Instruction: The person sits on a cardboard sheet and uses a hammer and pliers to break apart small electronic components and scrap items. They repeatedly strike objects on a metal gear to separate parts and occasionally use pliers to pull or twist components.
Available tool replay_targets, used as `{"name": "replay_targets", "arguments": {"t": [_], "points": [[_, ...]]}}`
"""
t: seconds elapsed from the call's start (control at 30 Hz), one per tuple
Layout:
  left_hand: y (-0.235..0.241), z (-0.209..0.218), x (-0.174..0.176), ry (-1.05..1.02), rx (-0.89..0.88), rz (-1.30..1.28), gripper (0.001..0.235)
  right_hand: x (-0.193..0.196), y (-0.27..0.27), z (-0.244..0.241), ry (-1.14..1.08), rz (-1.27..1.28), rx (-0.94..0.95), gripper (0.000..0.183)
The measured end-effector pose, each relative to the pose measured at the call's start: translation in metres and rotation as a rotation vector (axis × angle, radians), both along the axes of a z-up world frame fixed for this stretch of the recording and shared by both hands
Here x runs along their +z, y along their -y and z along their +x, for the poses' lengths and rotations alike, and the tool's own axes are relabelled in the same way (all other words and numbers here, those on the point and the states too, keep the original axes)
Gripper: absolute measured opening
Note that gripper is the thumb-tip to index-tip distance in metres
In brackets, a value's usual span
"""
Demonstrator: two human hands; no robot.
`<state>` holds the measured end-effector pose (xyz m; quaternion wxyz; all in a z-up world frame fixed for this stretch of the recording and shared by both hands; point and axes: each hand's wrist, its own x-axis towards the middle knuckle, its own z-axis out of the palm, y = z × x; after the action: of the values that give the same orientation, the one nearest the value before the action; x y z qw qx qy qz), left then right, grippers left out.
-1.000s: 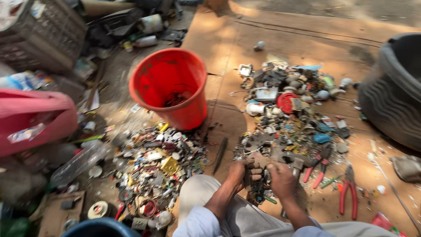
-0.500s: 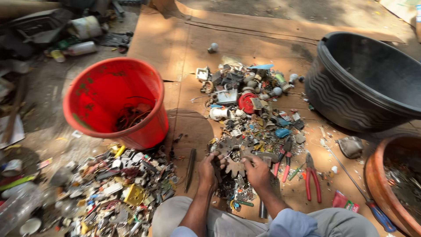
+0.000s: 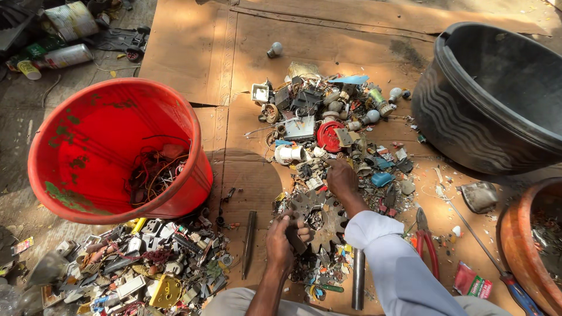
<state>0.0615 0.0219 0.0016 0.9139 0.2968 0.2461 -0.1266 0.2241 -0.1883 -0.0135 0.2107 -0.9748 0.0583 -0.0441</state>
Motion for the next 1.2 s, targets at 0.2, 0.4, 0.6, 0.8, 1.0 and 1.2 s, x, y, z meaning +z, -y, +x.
{"name": "replay_targets", "arguments": {"t": [0.2, 0.4, 0.6, 0.8, 1.0, 1.2], "points": [[0.003, 0.005, -0.004, -0.045, -0.068, 0.055, 0.041, -0.026, 0.012, 0.01, -0.004, -0.029, 0.08, 0.02], [0.001, 0.004, -0.004, -0.03, -0.036, 0.041, 0.04, -0.036, 0.038, -0.015, -0.162, 0.543, -0.168, 0.019], [-0.003, 0.005, 0.011, -0.049, -0.058, 0.098, 0.034, 0.0, 0.048, -0.04, -0.154, 1.042, -0.308, 0.019], [-0.002, 0.007, 0.006, -0.055, 0.012, 0.008, 0.025, 0.062, -0.019, -0.091, -0.088, 0.948, -0.284, 0.021], [-0.007, 0.004, 0.008, -0.106, 0.044, 0.109, 0.024, 0.076, -0.037, -0.047, -0.137, 0.46, -0.062, 0.026], [-0.004, 0.009, 0.006, -0.099, 0.031, 0.105, 0.024, 0.043, -0.044, -0.001, -0.599, -0.212, 0.048, 0.057]]}}
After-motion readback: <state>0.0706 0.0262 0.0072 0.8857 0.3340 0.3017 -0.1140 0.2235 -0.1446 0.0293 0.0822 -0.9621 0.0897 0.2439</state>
